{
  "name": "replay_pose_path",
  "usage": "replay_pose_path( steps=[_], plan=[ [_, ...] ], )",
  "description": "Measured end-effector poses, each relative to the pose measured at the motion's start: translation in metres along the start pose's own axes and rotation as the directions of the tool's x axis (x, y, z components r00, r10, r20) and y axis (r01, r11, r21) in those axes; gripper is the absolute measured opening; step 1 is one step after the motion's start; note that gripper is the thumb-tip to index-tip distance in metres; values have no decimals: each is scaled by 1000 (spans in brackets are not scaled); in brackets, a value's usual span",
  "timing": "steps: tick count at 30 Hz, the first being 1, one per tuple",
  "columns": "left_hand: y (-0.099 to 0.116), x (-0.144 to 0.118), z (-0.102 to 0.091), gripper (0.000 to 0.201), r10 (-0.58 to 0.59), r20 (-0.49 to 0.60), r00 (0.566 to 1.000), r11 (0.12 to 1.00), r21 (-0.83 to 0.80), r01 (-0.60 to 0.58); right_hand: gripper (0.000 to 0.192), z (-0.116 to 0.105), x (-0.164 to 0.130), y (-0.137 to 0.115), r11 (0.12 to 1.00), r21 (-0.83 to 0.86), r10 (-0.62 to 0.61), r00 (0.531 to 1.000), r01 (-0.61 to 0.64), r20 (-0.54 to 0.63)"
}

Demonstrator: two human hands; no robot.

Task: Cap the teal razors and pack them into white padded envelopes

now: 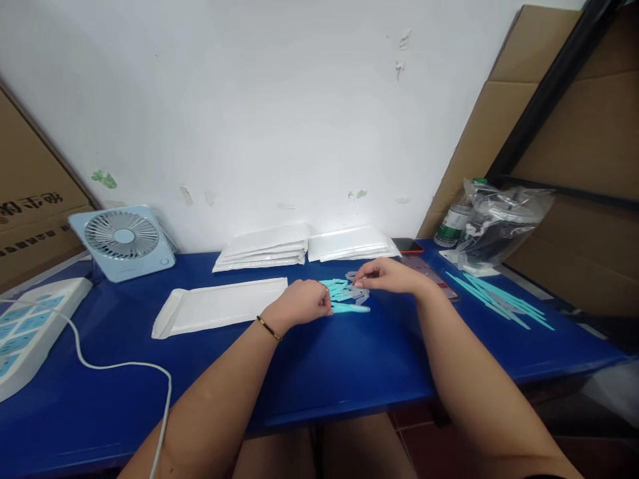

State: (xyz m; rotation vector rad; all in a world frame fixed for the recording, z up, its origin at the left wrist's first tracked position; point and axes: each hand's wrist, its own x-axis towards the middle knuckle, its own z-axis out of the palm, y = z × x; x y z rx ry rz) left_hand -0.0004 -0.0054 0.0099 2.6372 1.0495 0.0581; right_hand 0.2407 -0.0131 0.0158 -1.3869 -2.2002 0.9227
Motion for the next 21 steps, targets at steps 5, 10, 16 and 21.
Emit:
replay_pose_path(
  steps=[5, 10, 16, 21],
  plan=[
    [-16, 4, -6, 18, -86, -96, 992, 993, -92, 77, 39, 9, 3, -5, 973, 231, -5, 998, -10, 67],
    [-33, 3, -9, 21, -116, -140, 983, 973, -217, 84, 33, 5, 2, -4, 947, 319, -2, 995, 35, -101],
    [-42, 4, -7, 24, -128, -210, 969, 895, -446, 22, 31, -2, 2, 0, 910, 382, 2, 919, 161, -394],
    [-37, 7, -9, 44, -128, -365, 922, 930, -367, -16, 38, 8, 12, 6, 830, 532, 79, 909, 167, -408]
  ],
)
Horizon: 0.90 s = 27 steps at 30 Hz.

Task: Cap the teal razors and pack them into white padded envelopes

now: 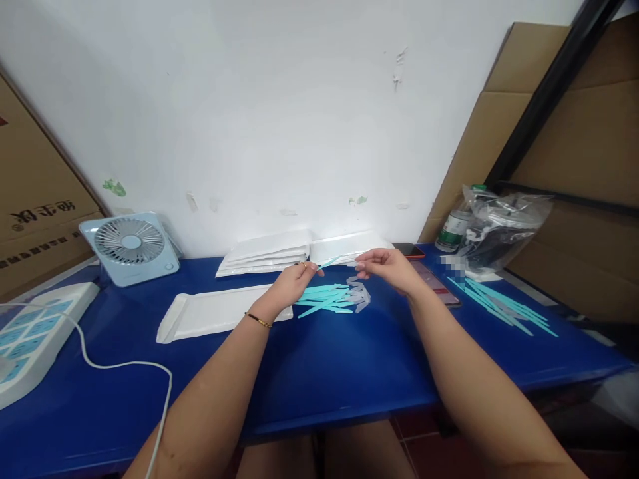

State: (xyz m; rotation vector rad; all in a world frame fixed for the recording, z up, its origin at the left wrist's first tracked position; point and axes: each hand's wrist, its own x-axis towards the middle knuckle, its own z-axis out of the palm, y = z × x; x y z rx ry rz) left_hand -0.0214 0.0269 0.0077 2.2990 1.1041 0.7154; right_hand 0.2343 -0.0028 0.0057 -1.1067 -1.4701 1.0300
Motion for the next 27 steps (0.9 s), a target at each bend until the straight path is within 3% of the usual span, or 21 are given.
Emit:
replay_pose_path(
  steps=[6, 12, 22, 27],
  plan=[
    [-2, 0, 0, 39, 65, -54, 996, 989, 134, -58, 34, 5, 2, 1, 1000, 10, -29, 998, 30, -63],
    [-3, 1, 2, 36, 108, -18, 994, 970, 222, -101, 33, 15, 2, 3, 996, -20, -90, 994, 89, -70],
    [4, 0, 13, 32, 143, -5, 990, 952, 273, -136, 33, 27, -1, 5, 998, -45, -41, 995, 45, 94],
    [6, 0, 16, 31, 138, 2, 990, 936, 327, -131, 34, 25, -1, 3, 984, -177, 31, 987, -3, 159]
  ],
)
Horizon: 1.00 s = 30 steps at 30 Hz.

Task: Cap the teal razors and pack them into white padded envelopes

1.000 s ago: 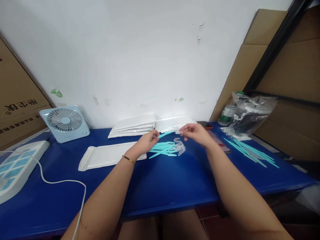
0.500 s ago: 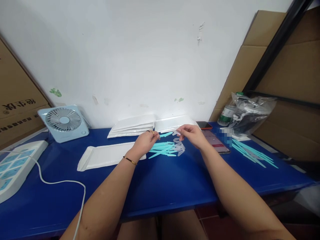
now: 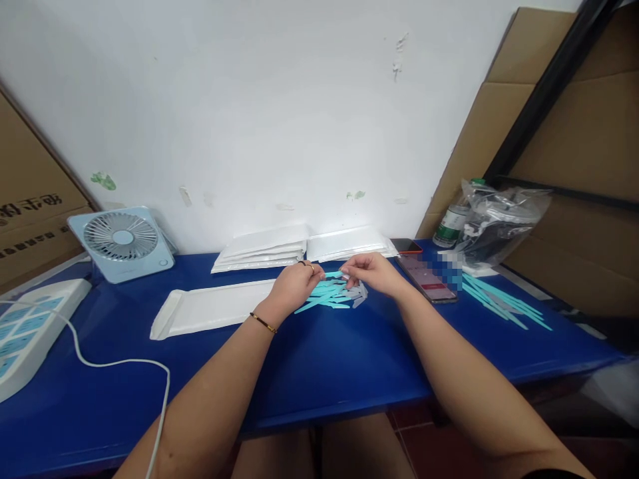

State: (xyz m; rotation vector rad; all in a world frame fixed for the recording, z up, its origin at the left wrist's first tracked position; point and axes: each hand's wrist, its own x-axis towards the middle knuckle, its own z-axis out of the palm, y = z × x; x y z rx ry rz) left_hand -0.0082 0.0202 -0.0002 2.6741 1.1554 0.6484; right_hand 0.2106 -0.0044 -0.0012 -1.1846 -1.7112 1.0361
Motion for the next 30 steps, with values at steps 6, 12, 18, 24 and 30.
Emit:
replay_pose_path(
  steps=[6, 12, 18, 24, 30],
  plan=[
    [-18, 3, 9, 31, -78, -30, 996, 991, 107, 81, 23, -20, 7, 21, 898, -439, -129, 961, 8, -246],
    [-28, 9, 30, 32, -91, 53, 994, 988, 129, 83, 18, -25, 15, 46, 723, -690, -78, 988, -34, -131],
    [-16, 6, 26, 31, 45, 215, 975, 998, -55, -34, 10, -23, 16, 44, 773, -631, 43, 998, -66, -50],
    [-26, 7, 25, 28, -149, 49, 988, 987, 66, 145, 7, -24, 14, 41, 797, -592, 99, 993, -120, -67],
    [-14, 5, 20, 23, -128, 116, 985, 990, -46, 134, 7, -26, 12, 39, 745, -660, 77, 995, -97, -60]
  ],
)
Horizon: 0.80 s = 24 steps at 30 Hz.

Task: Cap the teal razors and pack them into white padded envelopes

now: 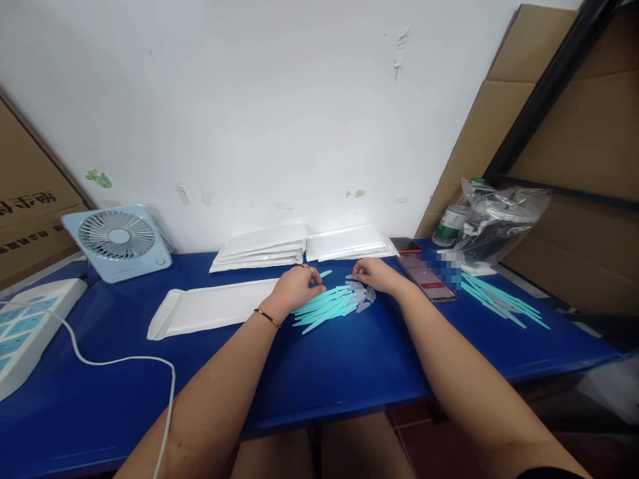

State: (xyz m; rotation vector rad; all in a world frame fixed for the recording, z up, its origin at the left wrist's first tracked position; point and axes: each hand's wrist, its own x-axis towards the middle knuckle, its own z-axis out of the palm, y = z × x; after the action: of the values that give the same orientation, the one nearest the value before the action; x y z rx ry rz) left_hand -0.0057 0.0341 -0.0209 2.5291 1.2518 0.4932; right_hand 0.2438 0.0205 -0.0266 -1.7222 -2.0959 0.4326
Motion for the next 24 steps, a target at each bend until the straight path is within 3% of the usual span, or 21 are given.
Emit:
replay_pose_path(
  steps=[3, 5, 9, 15, 24],
  plan=[
    [7, -2, 1, 15, -49, 137, 989, 998, -37, 54, 11, 0, 0, 1, 999, -45, -14, 1000, 14, -6],
    [8, -2, 2, 14, -104, 153, 983, 994, -26, 109, 10, 0, 1, 1, 997, -71, -32, 999, 30, -19],
    [2, 0, 2, 12, -161, 77, 984, 987, 17, 160, 6, 1, 0, 2, 998, 2, -69, 997, 69, -47],
    [-3, 0, -3, 14, -216, -41, 976, 976, -2, 216, 23, 1, -1, 4, 956, 277, -100, 995, 100, -15],
    [-7, 1, -4, 15, -219, -46, 975, 976, -5, 219, 24, 2, 1, 4, 944, 321, -73, 997, 78, -28]
  ],
)
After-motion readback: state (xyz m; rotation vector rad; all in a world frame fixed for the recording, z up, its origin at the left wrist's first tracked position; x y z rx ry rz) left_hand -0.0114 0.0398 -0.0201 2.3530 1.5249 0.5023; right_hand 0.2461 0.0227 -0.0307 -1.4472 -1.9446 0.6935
